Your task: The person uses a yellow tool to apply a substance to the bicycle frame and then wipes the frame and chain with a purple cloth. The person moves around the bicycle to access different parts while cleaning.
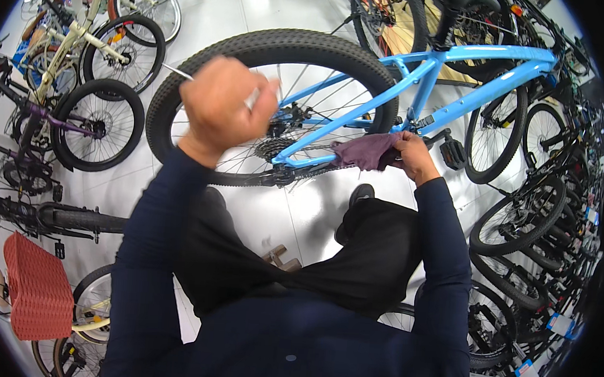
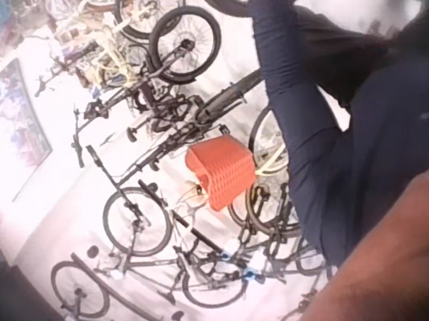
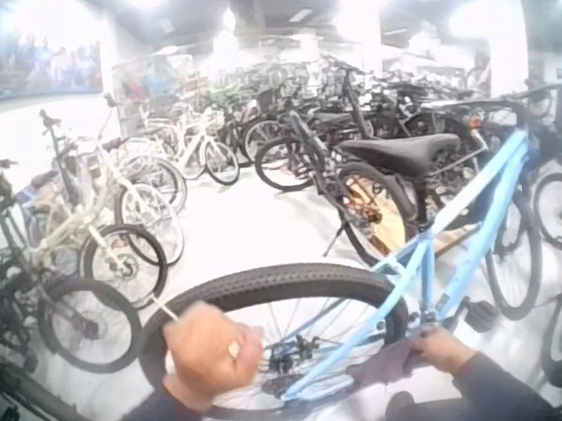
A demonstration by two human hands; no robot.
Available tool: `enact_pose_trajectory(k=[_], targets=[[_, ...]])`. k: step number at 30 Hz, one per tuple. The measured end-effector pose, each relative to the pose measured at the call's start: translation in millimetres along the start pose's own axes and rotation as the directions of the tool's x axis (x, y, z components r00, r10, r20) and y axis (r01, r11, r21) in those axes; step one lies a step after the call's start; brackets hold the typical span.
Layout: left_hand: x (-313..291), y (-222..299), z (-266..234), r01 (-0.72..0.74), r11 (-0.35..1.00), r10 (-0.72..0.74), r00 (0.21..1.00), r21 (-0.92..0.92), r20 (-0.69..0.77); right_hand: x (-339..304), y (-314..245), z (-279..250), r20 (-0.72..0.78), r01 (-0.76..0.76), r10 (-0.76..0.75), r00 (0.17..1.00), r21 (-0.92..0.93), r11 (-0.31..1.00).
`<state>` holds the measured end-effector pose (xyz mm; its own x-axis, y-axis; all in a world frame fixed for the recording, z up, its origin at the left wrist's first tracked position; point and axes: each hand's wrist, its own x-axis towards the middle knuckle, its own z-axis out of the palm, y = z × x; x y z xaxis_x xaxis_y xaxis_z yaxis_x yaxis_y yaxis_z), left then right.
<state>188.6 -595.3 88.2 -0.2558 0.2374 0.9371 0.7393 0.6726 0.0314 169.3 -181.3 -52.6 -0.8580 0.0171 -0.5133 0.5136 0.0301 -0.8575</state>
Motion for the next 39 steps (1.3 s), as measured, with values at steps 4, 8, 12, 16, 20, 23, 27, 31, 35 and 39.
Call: enact_pose_trajectory(k=[4,8,12,16,20,23,27,31,35,39], targets=[[-69,19,-17,0.162,0.979,-0.152,0.985,-0.123,0.081,36,63,41,-0.188,-0.073,0.066,0.980,-0.034,0.997],[-129,11,-33,0.684,0.728,-0.630,0.648,0.036,0.429,44,131,120,-0.371,0.352,-0.408,0.834,-0.212,0.912],[-154,-5,-36,0.748,0.565,-0.698,0.209,0.348,0.685,13,134,183,-0.085,0.517,-0.548,0.832,-0.240,0.822],[-160,-5,-28,0.649,0.651,-0.644,0.197,0.394,0.739,-26,101,222,0.004,0.330,-0.340,0.941,-0.248,0.911],[-163,5,-17,0.663,0.658,-0.587,0.154,0.358,0.795,-55,42,216,0.227,0.254,-0.274,0.935,0.112,0.961],[-166,7,-12,0.681,0.631,-0.578,0.092,0.373,0.811,-57,4,207,0.125,0.489,-0.513,0.849,0.183,0.853],[-170,8,-16,0.682,0.607,-0.600,0.058,0.407,0.798,-49,-6,200,0.188,0.719,-0.731,0.656,-0.452,0.528],[-171,11,-14,0.788,0.481,-0.569,-0.052,0.384,0.821,-52,27,217,0.508,0.819,-0.668,0.543,-0.495,0.289],[-180,32,0,0.668,0.715,-0.381,0.127,0.205,0.916,-71,45,225,0.685,0.756,-0.353,0.638,-0.468,0.458],[-199,57,8,0.663,0.745,-0.296,0.229,0.074,0.927,-76,28,202,0.686,0.574,-0.056,0.726,-0.558,0.599]])
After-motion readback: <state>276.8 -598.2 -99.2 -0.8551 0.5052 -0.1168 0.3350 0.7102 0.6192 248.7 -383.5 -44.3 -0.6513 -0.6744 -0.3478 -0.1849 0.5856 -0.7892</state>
